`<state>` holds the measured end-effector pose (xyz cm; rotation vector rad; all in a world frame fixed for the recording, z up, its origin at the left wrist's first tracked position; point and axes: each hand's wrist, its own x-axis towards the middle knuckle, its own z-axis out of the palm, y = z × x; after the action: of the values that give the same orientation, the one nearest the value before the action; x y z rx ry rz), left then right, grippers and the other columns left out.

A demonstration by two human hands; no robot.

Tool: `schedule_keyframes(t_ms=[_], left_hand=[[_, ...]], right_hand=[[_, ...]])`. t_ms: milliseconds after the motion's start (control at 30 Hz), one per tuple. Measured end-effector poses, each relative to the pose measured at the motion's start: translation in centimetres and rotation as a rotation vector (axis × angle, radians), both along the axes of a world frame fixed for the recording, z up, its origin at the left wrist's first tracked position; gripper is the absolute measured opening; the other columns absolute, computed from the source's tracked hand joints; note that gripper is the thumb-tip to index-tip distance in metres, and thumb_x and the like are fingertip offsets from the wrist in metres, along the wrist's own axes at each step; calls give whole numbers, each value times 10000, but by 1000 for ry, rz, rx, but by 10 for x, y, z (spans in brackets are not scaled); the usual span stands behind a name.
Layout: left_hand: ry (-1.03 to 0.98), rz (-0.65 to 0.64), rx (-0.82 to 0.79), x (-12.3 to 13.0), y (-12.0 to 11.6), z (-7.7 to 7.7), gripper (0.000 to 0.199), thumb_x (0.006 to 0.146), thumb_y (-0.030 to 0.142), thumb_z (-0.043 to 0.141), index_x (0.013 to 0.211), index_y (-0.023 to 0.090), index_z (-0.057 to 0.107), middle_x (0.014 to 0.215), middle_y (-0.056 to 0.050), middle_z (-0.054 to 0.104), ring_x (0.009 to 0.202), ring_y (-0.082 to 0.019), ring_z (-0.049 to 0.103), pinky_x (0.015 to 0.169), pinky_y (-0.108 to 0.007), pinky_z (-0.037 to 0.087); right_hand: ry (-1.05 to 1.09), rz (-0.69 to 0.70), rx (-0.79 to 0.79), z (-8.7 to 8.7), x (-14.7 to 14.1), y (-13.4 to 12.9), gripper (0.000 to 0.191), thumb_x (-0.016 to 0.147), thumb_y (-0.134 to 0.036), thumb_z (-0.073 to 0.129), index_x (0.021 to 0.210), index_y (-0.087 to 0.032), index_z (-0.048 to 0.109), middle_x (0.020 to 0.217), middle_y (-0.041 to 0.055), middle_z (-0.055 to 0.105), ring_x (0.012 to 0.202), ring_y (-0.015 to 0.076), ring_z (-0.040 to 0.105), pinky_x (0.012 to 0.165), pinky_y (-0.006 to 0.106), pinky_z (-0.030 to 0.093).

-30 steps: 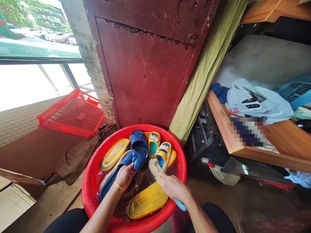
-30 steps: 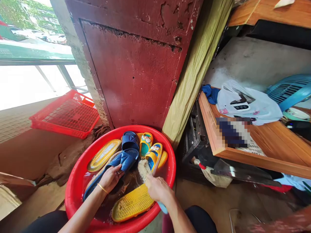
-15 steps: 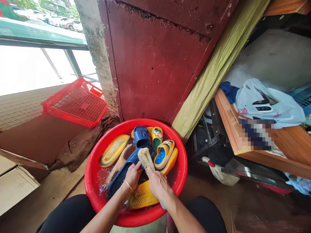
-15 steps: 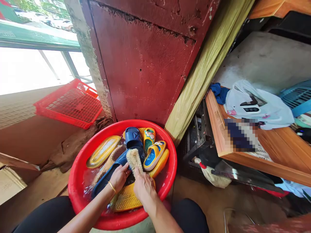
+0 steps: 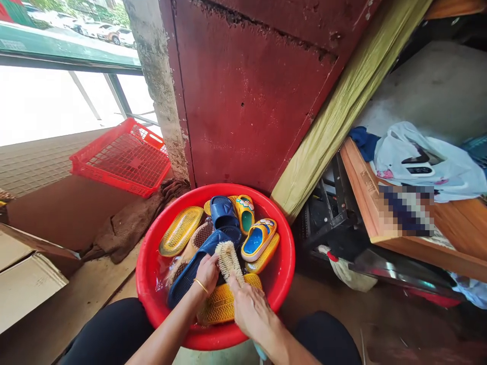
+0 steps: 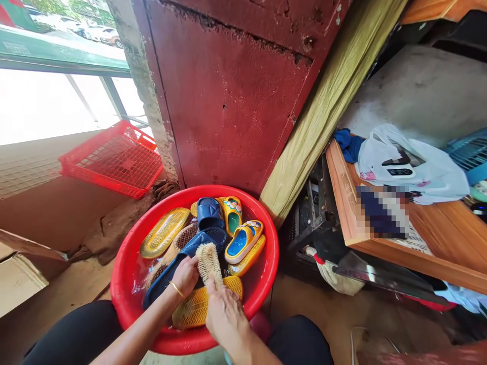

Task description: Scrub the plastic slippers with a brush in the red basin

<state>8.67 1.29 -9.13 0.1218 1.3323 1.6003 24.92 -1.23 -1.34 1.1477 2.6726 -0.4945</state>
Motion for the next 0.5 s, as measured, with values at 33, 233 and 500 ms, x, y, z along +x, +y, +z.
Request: schedule_keyframes(t_ms=[33, 233, 500], left_hand=[[-10, 3, 17, 0, 1, -1, 198, 742, 327, 709, 725, 245, 529, 669, -26, 688, 804, -251, 710, 688, -339, 559], [-38, 61, 43, 1, 2, -7, 158, 794, 299, 668, 763, 245, 522, 696, 21, 677, 679, -161, 655, 737, -293, 550], [-39, 118, 72, -1, 0, -3, 306, 701, 345, 762, 714, 243, 474, 661, 51, 623, 633, -127, 590, 672, -259, 506]], right_hand=[[-1, -5, -1, 3, 2, 1, 668, 920, -87, 387, 1586, -140, 373, 1170, 186, 734, 1058, 323, 698, 932, 409, 531], [-51, -43, 0, 12, -16, 34, 678, 926, -73, 361, 1600, -136, 325, 1211, 191, 719, 1121, 315, 679, 946, 413, 521], [-22, 4, -49, 15, -5, 30, 585, 983, -165, 344, 1565, -173, 404, 1162, 188, 738, 1079, 315, 698, 913, 388, 514]])
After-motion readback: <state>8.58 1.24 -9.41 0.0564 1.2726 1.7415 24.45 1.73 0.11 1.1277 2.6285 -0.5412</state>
